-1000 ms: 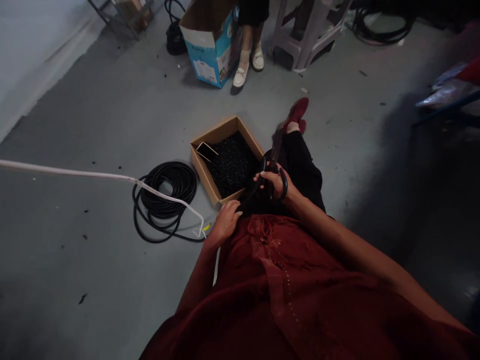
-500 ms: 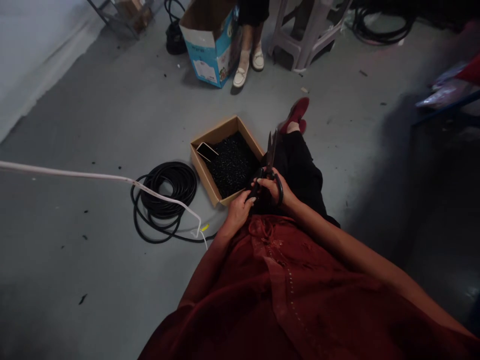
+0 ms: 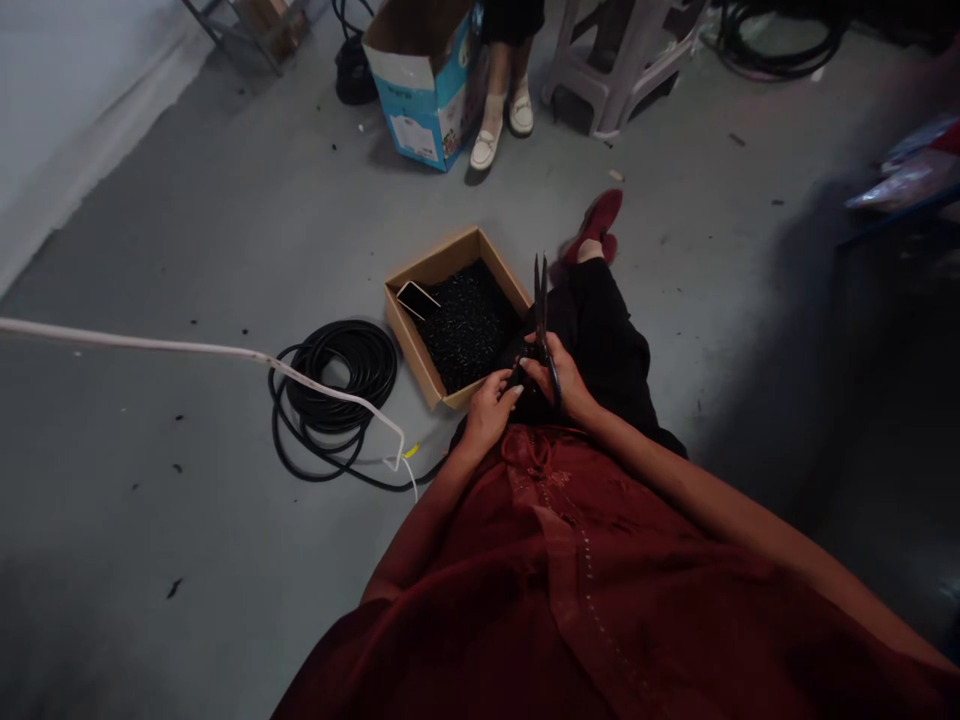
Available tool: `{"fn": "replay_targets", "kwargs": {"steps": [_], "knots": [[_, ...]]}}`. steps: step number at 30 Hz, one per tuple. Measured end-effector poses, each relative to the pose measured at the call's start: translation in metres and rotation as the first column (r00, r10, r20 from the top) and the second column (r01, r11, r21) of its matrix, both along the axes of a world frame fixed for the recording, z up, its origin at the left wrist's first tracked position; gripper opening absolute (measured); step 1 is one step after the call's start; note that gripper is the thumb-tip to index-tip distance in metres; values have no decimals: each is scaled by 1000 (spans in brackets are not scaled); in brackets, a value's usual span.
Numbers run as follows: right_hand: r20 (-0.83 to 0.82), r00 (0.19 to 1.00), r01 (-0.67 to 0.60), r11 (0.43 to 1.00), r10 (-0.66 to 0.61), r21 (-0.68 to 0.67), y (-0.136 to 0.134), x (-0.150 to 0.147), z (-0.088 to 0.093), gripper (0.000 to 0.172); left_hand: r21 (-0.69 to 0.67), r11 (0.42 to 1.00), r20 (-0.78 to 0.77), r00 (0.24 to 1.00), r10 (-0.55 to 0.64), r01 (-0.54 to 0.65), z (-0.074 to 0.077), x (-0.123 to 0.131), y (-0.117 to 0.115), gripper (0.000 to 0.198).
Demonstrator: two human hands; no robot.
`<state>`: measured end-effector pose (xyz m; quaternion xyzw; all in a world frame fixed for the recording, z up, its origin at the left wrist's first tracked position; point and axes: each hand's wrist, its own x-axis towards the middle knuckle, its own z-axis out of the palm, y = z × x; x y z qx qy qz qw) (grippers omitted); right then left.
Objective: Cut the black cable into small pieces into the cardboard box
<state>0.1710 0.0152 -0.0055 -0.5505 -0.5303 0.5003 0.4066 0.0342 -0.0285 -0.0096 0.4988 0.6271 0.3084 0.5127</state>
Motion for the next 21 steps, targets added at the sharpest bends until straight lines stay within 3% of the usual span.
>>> {"fn": "replay_targets", "kwargs": {"steps": [4, 10, 15, 21], "knots": [[152, 987, -61, 997, 54, 37, -2, -2, 0, 32, 44, 999, -16, 1000, 16, -16, -4, 1, -2, 35], [312, 926, -249, 965, 212, 85, -4, 2, 27, 41, 58, 988, 64, 988, 138, -141, 3, -18, 5, 35], [537, 776, -359, 932, 331, -57, -12, 20, 29, 52, 161, 967, 37, 981, 192, -195, 9, -39, 11, 36], [635, 673, -394, 910, 379, -126, -23, 33, 23, 55, 134, 970, -81, 974, 214, -202, 5, -44, 8, 41]]}}
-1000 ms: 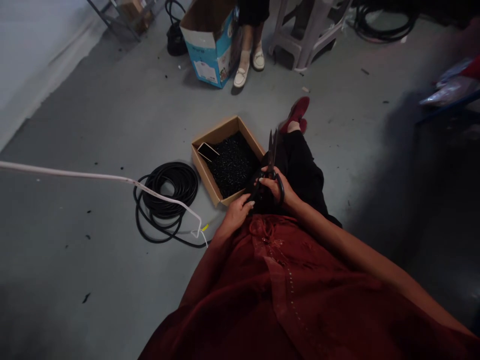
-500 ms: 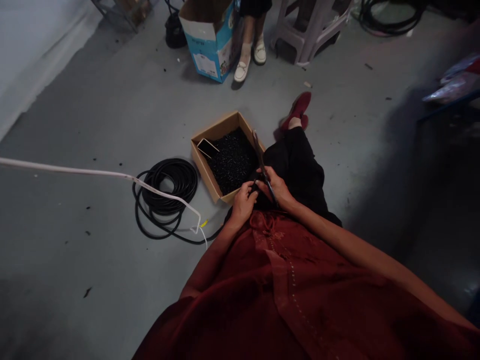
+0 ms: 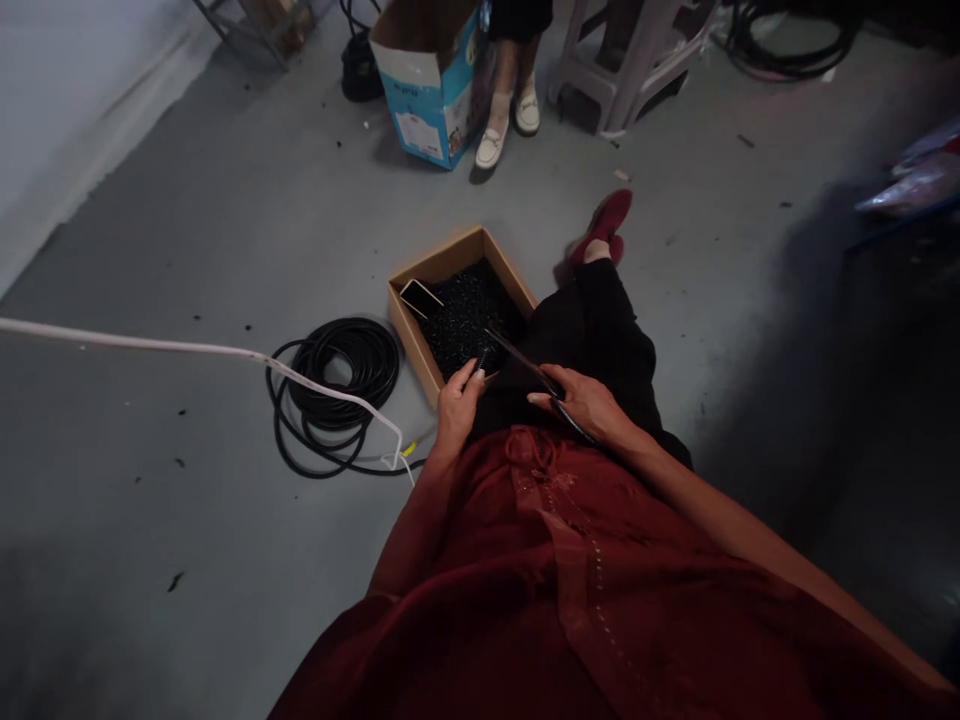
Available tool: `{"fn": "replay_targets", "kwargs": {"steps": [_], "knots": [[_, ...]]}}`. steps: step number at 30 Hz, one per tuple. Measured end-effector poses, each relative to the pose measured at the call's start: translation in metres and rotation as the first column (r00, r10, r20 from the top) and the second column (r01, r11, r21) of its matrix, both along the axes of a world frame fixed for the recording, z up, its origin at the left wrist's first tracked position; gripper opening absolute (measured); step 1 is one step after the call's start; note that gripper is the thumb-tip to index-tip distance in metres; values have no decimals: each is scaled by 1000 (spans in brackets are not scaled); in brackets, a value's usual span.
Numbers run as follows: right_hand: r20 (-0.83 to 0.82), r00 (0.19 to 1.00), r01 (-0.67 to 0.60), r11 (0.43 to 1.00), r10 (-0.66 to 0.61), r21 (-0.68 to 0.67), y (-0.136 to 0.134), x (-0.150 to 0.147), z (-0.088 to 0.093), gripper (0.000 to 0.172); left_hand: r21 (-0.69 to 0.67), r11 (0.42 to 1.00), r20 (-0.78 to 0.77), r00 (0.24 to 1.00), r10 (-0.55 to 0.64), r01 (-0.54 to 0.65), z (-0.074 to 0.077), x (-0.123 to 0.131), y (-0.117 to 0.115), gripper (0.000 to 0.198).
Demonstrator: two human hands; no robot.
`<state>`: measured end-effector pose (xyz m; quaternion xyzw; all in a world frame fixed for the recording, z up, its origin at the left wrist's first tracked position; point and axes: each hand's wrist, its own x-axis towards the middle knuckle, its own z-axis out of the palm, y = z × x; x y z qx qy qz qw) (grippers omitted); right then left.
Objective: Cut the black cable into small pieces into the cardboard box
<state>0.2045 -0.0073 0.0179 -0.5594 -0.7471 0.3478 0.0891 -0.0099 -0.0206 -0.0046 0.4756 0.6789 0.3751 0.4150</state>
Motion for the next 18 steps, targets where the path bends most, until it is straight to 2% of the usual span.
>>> {"fn": "replay_targets", "kwargs": {"steps": [7, 14, 18], "knots": [[-7, 1000, -3, 1000, 4, 24, -1, -3, 6, 48, -14, 1000, -36, 999, -23, 22, -5, -4, 0, 41], [59, 996, -74, 997, 74, -3, -1, -5, 5, 57, 8, 1000, -13, 1000, -26, 26, -1, 0, -1, 41], [68, 986, -149, 988, 151, -39, -1, -6, 4, 60, 47, 996, 15, 997, -78, 78, 1, 2, -3, 40]]}}
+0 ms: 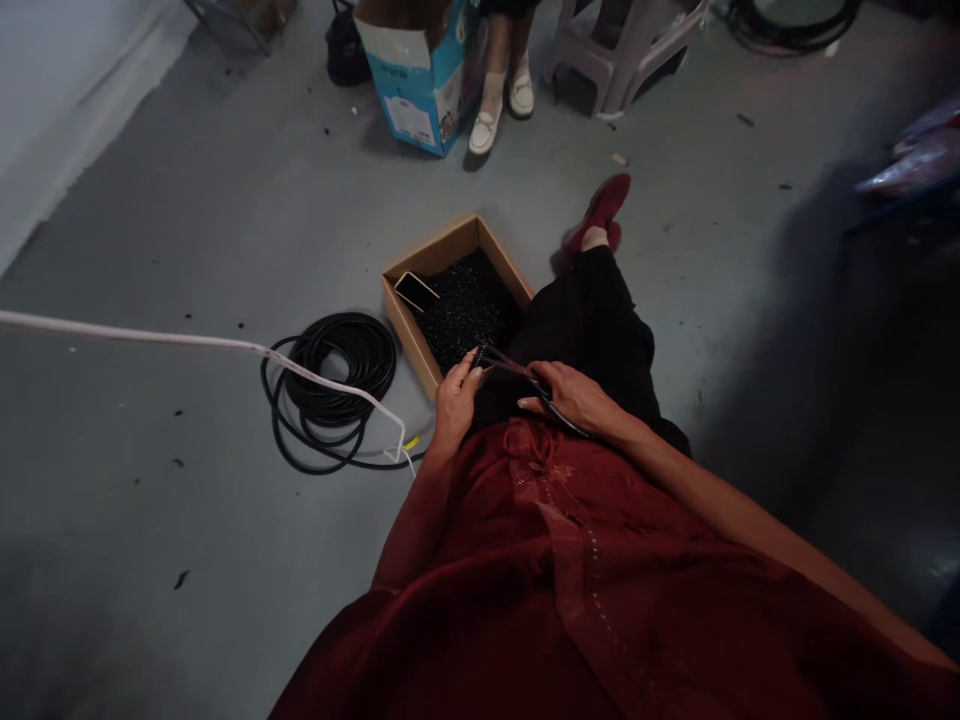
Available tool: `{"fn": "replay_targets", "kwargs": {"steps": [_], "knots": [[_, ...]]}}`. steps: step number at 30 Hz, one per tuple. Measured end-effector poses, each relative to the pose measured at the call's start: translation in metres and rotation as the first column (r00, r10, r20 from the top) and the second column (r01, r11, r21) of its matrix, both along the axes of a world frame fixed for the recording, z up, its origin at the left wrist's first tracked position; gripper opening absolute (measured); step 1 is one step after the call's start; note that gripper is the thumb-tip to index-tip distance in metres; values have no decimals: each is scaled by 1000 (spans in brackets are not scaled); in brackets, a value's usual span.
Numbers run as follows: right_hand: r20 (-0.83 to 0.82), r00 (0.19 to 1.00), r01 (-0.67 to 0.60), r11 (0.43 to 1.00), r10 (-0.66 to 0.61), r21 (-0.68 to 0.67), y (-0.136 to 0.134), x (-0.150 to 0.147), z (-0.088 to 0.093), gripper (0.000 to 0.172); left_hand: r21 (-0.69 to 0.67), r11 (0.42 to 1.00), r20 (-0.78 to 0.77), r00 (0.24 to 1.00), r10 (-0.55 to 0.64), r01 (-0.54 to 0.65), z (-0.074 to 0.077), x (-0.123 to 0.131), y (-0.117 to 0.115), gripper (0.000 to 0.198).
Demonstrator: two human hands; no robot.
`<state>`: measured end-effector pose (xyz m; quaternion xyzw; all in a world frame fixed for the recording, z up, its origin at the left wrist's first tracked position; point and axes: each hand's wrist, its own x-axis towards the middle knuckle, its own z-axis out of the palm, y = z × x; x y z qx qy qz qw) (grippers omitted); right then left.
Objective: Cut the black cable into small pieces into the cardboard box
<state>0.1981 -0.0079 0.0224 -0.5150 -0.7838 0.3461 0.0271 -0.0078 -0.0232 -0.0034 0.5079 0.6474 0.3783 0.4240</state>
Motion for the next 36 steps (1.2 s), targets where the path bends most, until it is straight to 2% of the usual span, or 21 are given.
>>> {"fn": "replay_targets", "kwargs": {"steps": [11, 17, 29, 36], "knots": [[-70, 997, -41, 999, 39, -33, 4, -9, 4, 60, 20, 997, -74, 995, -66, 68, 2, 0, 0, 35], [-78, 996, -48, 997, 43, -60, 4, -11, 5, 62, -16, 997, -74, 995, -73, 72, -3, -1, -1, 37], [-15, 999, -31, 997, 30, -75, 4, -17, 11, 62, -15, 996, -150, 985, -90, 89, 2, -1, -1, 35], [16, 999, -51, 997, 52, -53, 5, -20, 10, 64, 53, 995, -206, 975, -77, 90, 1, 2, -3, 35]]}}
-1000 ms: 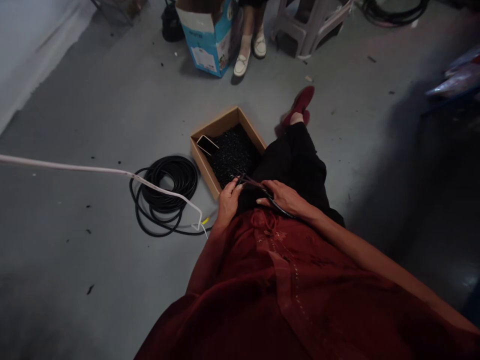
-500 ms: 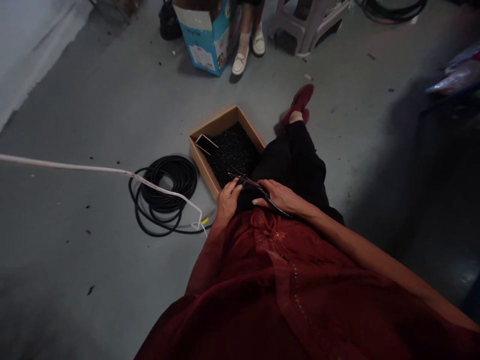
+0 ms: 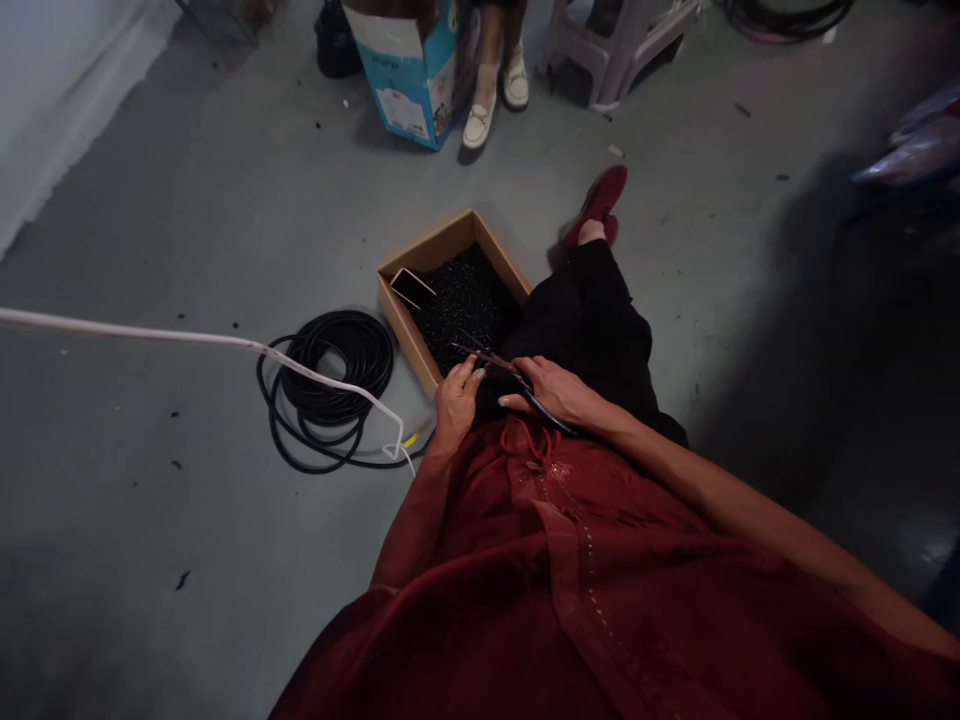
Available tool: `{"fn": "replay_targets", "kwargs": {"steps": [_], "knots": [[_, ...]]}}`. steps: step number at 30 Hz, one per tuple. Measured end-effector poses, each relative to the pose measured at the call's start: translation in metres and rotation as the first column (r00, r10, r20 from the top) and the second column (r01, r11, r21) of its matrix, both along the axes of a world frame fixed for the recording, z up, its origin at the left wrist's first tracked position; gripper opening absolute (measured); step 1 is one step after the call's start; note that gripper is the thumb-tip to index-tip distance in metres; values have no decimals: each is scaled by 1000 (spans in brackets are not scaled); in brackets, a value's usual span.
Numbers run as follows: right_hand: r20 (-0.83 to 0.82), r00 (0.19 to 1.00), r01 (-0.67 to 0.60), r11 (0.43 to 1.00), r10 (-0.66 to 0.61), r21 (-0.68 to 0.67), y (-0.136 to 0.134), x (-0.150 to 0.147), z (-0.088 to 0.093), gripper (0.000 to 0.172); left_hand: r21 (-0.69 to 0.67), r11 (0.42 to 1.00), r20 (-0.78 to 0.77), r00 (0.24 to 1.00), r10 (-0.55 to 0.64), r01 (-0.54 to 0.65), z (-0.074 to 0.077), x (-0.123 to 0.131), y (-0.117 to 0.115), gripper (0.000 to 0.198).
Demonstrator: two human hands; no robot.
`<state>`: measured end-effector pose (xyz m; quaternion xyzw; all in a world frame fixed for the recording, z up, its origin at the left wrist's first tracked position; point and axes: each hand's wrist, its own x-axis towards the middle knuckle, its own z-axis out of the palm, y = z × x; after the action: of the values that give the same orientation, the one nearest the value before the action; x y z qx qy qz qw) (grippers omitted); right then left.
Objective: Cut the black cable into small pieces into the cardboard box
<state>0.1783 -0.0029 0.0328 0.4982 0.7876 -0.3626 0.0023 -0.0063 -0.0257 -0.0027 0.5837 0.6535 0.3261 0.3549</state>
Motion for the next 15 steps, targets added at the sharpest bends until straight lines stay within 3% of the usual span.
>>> {"fn": "replay_targets", "kwargs": {"steps": [6, 15], "knots": [[69, 997, 14, 1000, -15, 10, 0, -4, 0, 57, 32, 999, -27, 999, -41, 42, -1, -5, 2, 33], [118, 993, 23, 1000, -20, -19, 3, -3, -12, 52, -96, 995, 33, 999, 9, -6, -18, -1, 10, 33]]}}
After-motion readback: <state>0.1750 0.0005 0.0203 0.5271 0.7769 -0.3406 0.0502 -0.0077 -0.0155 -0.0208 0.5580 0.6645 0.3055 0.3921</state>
